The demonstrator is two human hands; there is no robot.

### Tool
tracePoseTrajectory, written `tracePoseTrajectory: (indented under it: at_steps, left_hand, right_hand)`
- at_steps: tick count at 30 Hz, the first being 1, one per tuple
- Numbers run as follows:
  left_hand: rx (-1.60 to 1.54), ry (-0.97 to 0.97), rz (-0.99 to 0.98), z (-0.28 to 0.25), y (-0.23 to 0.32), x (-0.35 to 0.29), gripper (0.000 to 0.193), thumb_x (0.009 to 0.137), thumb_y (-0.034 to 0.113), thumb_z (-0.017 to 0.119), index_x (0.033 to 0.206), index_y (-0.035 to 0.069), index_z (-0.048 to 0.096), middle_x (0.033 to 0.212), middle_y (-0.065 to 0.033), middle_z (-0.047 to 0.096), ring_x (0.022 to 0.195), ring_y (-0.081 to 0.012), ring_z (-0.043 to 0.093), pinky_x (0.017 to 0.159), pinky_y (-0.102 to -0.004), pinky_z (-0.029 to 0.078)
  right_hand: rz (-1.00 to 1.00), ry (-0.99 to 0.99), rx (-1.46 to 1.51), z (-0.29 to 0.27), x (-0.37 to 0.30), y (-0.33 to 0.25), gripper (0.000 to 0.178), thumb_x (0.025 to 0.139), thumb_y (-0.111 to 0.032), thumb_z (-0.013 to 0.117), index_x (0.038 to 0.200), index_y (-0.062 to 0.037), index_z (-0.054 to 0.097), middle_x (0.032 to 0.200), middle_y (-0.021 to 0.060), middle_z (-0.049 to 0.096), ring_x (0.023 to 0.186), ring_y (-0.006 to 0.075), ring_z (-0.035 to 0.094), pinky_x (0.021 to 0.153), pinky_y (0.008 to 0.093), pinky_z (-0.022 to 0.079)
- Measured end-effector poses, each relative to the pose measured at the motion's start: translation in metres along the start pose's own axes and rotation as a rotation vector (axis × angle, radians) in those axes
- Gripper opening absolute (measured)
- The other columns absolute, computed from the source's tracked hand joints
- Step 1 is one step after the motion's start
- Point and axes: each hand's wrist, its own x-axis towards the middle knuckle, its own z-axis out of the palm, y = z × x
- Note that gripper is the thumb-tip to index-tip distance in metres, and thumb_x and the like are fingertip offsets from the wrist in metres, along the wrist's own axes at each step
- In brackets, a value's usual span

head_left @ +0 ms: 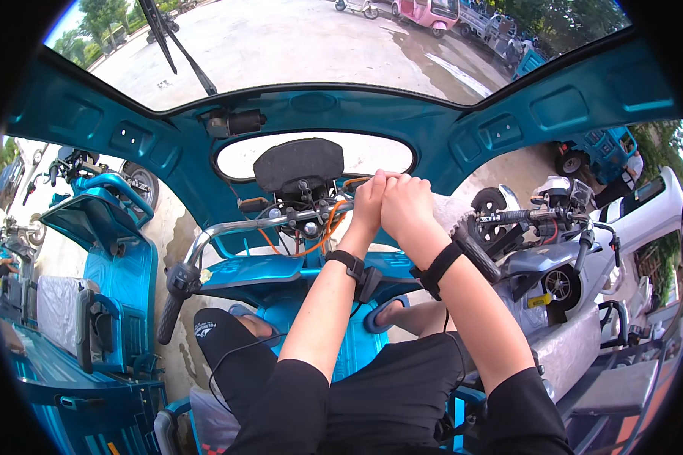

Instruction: Cleaning and wiping the handlebars and dashboard of a covered electric tricycle using a cloth.

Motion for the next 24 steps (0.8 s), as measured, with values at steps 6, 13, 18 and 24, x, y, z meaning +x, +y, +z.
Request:
tracePoseTrajectory:
  at_steps: [6, 13, 18, 24]
  left_hand:
    - [-0.084, 0.041, -0.022, -0.017, -0.027, -0.002, 0.057, 0.114, 0.041, 0.036, 0.106, 0.0, 0.075, 0.092, -0.0114, 0.075, 0.085, -0.0199, 0.066, 0.083, -0.0339, 0.051]
    - [-0.142, 0.01, -0.183, -0.04, -0.048, -0.004, 0.061, 0.113, 0.049, 0.041, 0.109, -0.003, 0.074, 0.103, -0.0104, 0.075, 0.098, -0.0174, 0.066, 0.091, -0.0325, 0.05]
    - [-0.181, -0.083, -0.249, -0.057, -0.065, 0.014, 0.051, 0.112, 0.043, 0.048, 0.116, -0.002, 0.073, 0.108, -0.0087, 0.075, 0.099, -0.0157, 0.068, 0.092, -0.03, 0.051]
    - [-0.19, -0.229, -0.442, -0.061, -0.055, 0.028, 0.045, 0.112, 0.036, 0.047, 0.124, 0.0, 0.071, 0.115, -0.0083, 0.075, 0.104, -0.0161, 0.069, 0.094, -0.0306, 0.052]
  right_hand:
    - [-0.053, -0.079, -0.127, 0.012, 0.016, -0.025, 0.034, 0.094, -0.026, 0.06, 0.12, -0.0064, 0.07, 0.107, 0.0099, 0.071, 0.101, 0.0249, 0.068, 0.088, 0.041, 0.048]
    - [-0.074, -0.262, -0.296, 0.015, 0.032, -0.055, 0.042, 0.1, -0.03, 0.056, 0.132, -0.0048, 0.066, 0.12, 0.0091, 0.071, 0.111, 0.0252, 0.065, 0.095, 0.0481, 0.045]
    - [-0.094, -0.278, -0.224, 0.02, 0.04, -0.059, 0.042, 0.097, -0.029, 0.061, 0.132, -0.0066, 0.067, 0.117, 0.0055, 0.074, 0.108, 0.0224, 0.069, 0.091, 0.0442, 0.046]
    - [-0.194, -0.252, -0.172, 0.012, 0.032, -0.042, 0.037, 0.09, -0.029, 0.072, 0.124, -0.0129, 0.073, 0.113, 0.0006, 0.076, 0.105, 0.0208, 0.071, 0.083, 0.0422, 0.051]
